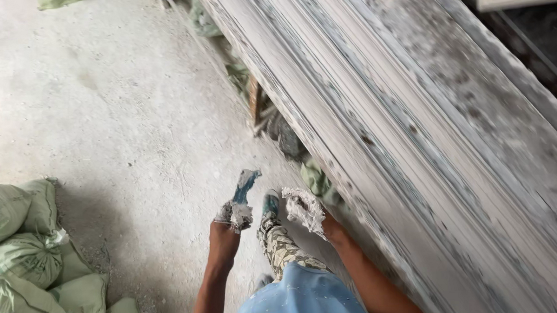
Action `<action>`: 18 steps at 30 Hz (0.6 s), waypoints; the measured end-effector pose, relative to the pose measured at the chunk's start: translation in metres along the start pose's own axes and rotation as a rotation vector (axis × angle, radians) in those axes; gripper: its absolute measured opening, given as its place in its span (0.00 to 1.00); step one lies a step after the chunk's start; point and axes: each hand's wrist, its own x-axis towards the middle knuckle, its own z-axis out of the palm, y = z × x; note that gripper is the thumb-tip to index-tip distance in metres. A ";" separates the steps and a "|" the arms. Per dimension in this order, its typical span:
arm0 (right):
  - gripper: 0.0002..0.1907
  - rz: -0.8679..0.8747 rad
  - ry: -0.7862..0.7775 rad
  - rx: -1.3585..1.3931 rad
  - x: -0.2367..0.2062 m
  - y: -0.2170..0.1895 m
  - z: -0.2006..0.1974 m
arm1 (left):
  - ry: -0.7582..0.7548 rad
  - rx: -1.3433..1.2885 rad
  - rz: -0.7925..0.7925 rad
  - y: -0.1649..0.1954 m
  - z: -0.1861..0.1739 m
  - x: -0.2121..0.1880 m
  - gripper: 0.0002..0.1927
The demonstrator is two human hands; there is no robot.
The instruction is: The person mixes gypsum plaster paste by hand in a plastic bowl, kneading and stirring the mixture with their hand. They then scoop handfuls of the paste and press and spread it by hand along the grooved surfaces of long mold frames laid on the workbench, returning to the bowl to remix and gather more paste.
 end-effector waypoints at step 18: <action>0.23 0.123 -0.279 -0.130 0.498 -0.173 0.062 | 0.290 -0.259 -0.054 0.155 -0.119 0.394 0.11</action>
